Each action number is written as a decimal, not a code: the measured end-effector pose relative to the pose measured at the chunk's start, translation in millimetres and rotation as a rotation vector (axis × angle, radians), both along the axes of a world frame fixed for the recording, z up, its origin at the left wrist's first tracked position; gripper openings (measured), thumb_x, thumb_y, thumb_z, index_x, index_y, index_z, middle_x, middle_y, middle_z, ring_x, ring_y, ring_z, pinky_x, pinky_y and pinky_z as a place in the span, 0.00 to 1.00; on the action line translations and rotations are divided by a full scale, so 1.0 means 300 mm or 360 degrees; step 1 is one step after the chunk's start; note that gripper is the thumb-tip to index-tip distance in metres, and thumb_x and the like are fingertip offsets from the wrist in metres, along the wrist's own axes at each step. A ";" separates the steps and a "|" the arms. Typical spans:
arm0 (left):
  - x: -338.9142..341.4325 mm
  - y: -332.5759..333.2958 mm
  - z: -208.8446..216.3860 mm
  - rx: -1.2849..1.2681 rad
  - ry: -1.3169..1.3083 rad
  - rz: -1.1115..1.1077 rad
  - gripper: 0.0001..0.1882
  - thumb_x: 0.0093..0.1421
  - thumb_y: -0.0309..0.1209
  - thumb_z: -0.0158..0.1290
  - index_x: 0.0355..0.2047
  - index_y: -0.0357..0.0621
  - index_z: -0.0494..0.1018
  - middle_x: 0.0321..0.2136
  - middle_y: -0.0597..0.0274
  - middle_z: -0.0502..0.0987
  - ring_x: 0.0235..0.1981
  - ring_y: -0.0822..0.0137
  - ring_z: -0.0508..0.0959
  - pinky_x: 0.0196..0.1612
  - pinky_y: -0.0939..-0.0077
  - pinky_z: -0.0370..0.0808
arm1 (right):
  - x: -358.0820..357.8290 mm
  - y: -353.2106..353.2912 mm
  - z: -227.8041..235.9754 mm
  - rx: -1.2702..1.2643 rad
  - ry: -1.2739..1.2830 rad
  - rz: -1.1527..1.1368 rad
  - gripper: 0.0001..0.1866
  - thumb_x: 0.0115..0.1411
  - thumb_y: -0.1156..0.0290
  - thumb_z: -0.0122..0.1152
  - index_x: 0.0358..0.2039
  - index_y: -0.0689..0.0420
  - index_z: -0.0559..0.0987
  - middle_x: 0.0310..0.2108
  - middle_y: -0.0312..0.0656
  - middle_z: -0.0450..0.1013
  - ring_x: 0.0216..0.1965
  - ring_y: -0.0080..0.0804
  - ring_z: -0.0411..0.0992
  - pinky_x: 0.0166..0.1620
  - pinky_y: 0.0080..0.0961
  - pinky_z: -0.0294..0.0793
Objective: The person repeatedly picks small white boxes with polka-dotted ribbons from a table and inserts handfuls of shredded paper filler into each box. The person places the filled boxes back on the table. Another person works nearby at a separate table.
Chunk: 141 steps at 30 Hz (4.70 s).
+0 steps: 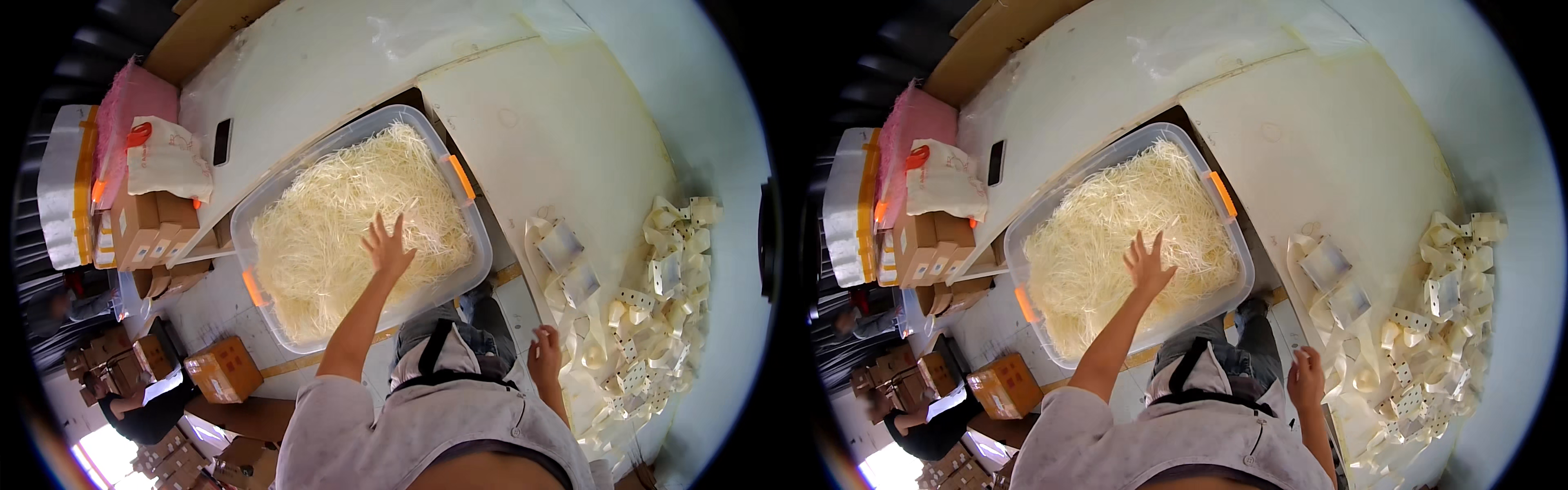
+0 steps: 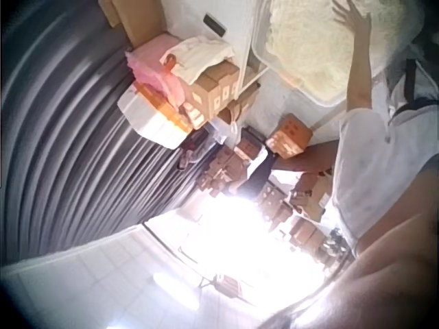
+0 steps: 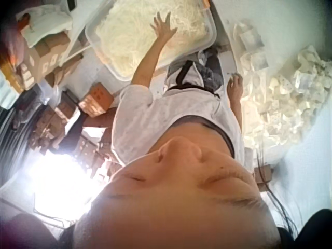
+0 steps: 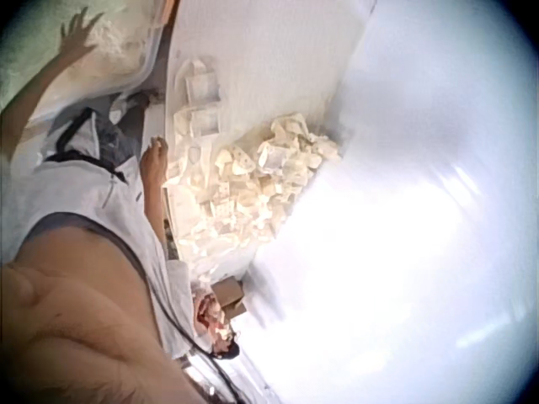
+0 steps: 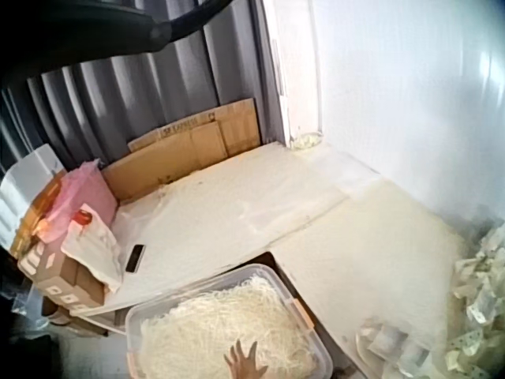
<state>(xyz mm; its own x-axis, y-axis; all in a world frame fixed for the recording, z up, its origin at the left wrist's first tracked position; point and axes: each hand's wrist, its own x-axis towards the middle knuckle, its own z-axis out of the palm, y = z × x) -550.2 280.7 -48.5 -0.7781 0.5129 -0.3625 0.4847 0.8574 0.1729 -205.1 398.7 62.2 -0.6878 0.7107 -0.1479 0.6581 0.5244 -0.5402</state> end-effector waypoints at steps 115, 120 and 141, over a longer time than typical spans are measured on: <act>0.087 -0.398 0.300 -0.0351 0.0143 -0.0061 0.28 0.50 0.37 0.52 0.49 0.38 0.58 0.42 0.40 0.67 0.47 0.50 0.67 0.49 0.64 0.63 | -1.028 0.155 0.076 -0.2392 0.2022 -0.0431 0.19 0.54 0.57 0.47 0.37 0.61 0.70 0.32 0.48 0.71 0.33 0.42 0.71 0.34 0.39 0.73; 0.210 -0.159 0.367 0.1546 -0.1631 -0.0159 0.35 0.52 0.49 0.49 0.54 0.41 0.54 0.51 0.50 0.61 0.54 0.55 0.58 0.55 0.63 0.55 | -1.035 -0.020 0.008 -0.2776 0.1852 -0.0348 0.16 0.55 0.58 0.47 0.34 0.59 0.72 0.29 0.44 0.71 0.30 0.34 0.72 0.31 0.30 0.74; -0.033 -0.179 0.068 0.2053 -0.0388 0.0600 0.11 0.47 0.22 0.48 0.34 0.39 0.68 0.27 0.57 0.73 0.29 0.60 0.74 0.31 0.68 0.71 | -0.923 -0.178 0.092 -0.0167 0.0837 0.0887 0.15 0.43 0.73 0.58 0.34 0.59 0.70 0.34 0.46 0.67 0.34 0.42 0.67 0.38 0.34 0.66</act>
<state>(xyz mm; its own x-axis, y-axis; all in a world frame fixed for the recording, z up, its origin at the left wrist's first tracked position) -560.0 227.0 -28.0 -0.9306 0.3609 0.0610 0.1020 0.0956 0.9902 -481.9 345.3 89.7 -0.9383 0.2393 0.2497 -0.0449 0.6315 -0.7741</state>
